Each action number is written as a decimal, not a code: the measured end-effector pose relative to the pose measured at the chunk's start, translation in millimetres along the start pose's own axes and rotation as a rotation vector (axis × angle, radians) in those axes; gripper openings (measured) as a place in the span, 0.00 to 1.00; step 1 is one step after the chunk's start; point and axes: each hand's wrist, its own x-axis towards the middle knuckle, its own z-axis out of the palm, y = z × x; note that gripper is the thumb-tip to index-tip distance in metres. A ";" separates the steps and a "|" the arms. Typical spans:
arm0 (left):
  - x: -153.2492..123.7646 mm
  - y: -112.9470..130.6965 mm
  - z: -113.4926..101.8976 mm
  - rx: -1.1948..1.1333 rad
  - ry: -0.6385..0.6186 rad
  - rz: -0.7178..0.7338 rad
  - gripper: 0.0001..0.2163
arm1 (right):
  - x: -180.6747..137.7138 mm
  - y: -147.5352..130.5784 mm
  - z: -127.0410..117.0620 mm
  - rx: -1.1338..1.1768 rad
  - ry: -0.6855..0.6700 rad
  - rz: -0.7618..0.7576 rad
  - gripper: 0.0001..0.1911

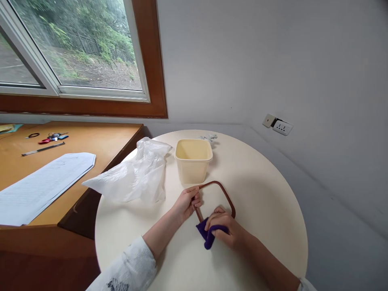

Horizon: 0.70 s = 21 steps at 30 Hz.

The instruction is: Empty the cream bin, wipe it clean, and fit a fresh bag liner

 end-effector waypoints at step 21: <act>1.3 5.6 1.0 -0.082 -0.017 -0.113 0.12 | 42.8 19.0 -10.1 -0.329 0.523 0.035 0.21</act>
